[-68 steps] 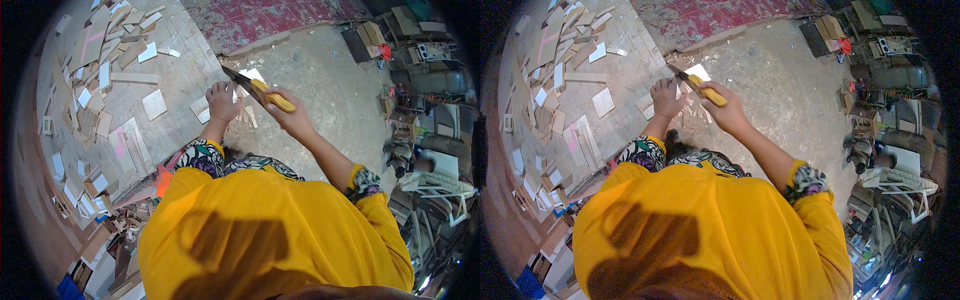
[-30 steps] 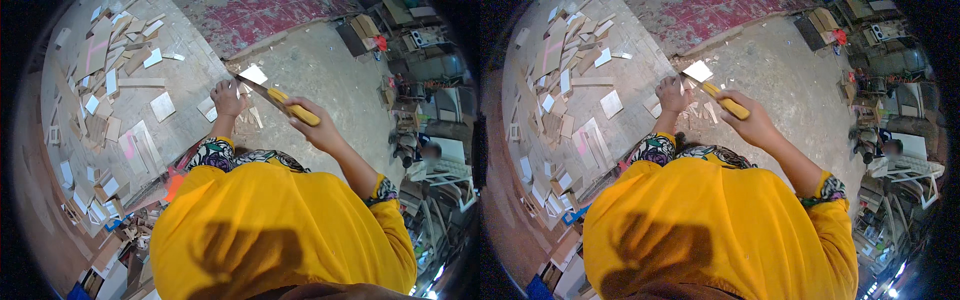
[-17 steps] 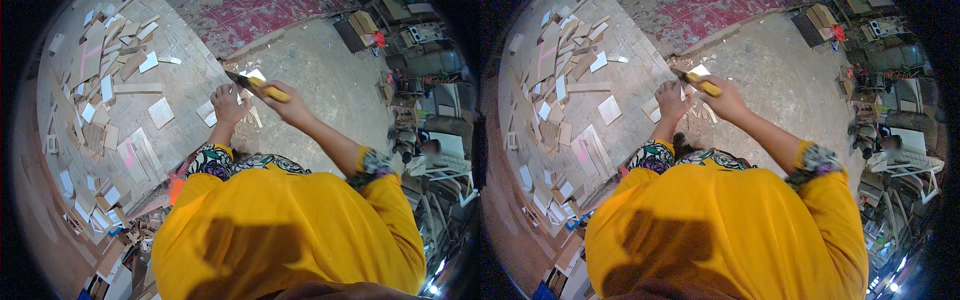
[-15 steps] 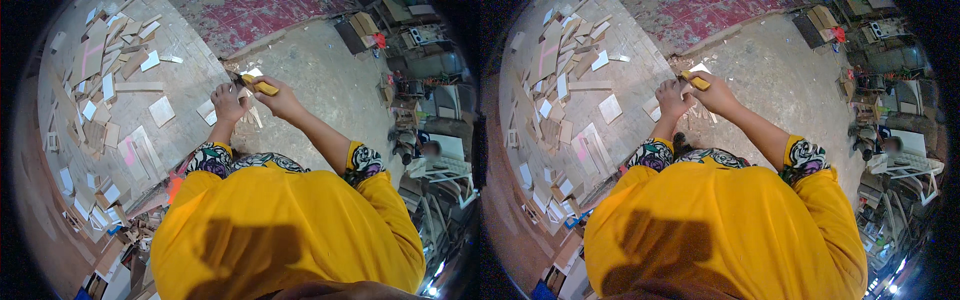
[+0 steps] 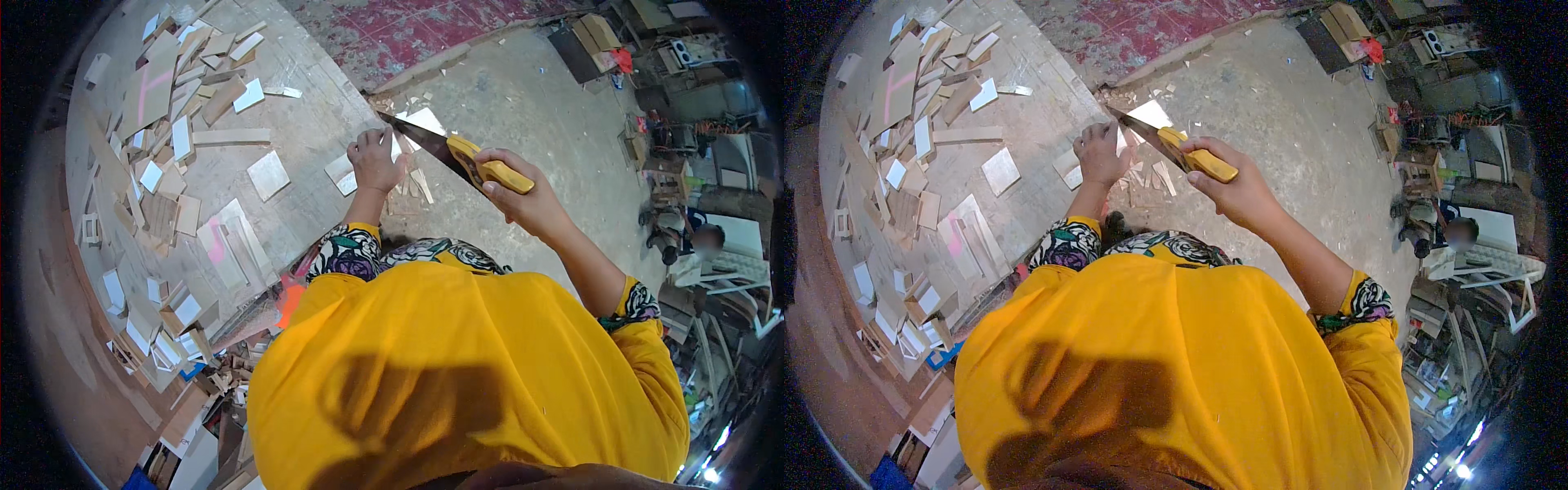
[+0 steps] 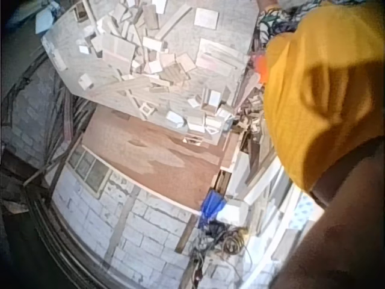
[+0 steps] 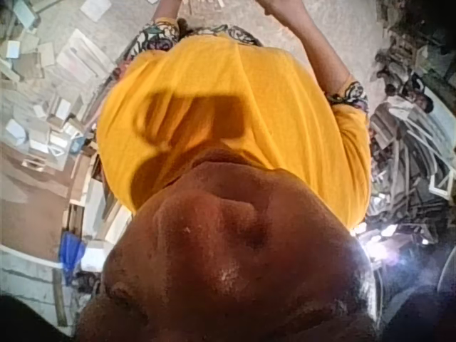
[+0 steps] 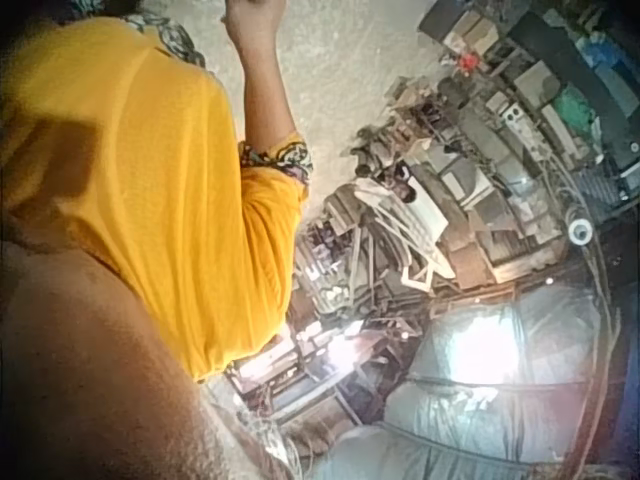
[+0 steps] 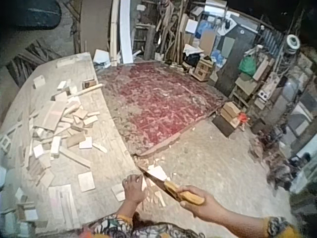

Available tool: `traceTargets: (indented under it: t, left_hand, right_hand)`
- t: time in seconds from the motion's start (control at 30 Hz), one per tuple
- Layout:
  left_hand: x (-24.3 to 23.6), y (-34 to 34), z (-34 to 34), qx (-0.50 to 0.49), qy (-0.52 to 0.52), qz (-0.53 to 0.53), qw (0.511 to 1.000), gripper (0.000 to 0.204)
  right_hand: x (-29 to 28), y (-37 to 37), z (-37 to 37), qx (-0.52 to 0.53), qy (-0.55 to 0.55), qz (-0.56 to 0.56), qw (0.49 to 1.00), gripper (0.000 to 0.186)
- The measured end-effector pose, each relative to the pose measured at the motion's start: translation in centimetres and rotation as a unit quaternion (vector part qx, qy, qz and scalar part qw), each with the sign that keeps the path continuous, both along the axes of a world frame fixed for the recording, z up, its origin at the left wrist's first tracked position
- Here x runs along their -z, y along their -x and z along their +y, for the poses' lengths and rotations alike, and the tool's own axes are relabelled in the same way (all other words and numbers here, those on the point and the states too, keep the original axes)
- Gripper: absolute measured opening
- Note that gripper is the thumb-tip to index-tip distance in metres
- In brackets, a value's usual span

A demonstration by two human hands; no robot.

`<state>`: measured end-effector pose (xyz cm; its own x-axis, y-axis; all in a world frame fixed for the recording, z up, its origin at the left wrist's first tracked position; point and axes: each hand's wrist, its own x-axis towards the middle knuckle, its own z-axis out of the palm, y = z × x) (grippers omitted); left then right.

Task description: The person is using a hand saw to cut a small piece of wood on a workbench in a workshop environment.

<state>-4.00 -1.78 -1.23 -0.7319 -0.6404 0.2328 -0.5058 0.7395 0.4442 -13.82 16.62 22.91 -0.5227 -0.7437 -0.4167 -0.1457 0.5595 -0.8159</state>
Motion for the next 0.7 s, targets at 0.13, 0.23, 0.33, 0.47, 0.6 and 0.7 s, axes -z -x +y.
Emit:
traceTargets:
  t: [0.13, 0.23, 0.33, 0.47, 0.6, 0.7]
  left_hand:
    - [-0.1, 0.1, 0.2, -0.009, -0.003, -0.008, 1.0, 0.064]
    - [0.2, -0.2, 0.2, -0.011, -0.002, -0.001, 1.0, 0.063]
    - [-0.2, 0.0, 0.2, -0.013, -0.005, -0.009, 1.0, 0.061]
    - [-0.5, 0.4, 0.5, -0.01, 0.019, -0.015, 1.0, 0.061]
    - [0.3, 0.2, 0.2, -0.018, 0.022, -0.023, 0.999, 0.062]
    - [-0.2, 0.9, 0.5, -0.01, 0.012, -0.035, 0.999, 0.062]
  right_hand:
    - [-1.5, -0.5, -0.2, -0.031, -0.023, -0.003, 0.999, 0.029]
    - [-1.5, -0.2, -1.0, -0.035, -0.029, 0.002, 0.999, 0.028]
    - [0.5, 1.1, -2.8, -0.011, -0.055, -0.039, 0.998, 0.029]
    - [7.1, 1.1, -6.4, -0.031, 0.054, 0.065, 0.996, 0.029]
    - [6.9, 1.7, -6.7, 0.001, -0.024, -0.044, 0.999, 0.031]
    - [6.4, 0.8, -5.1, -0.028, 0.03, 0.076, 0.996, 0.031]
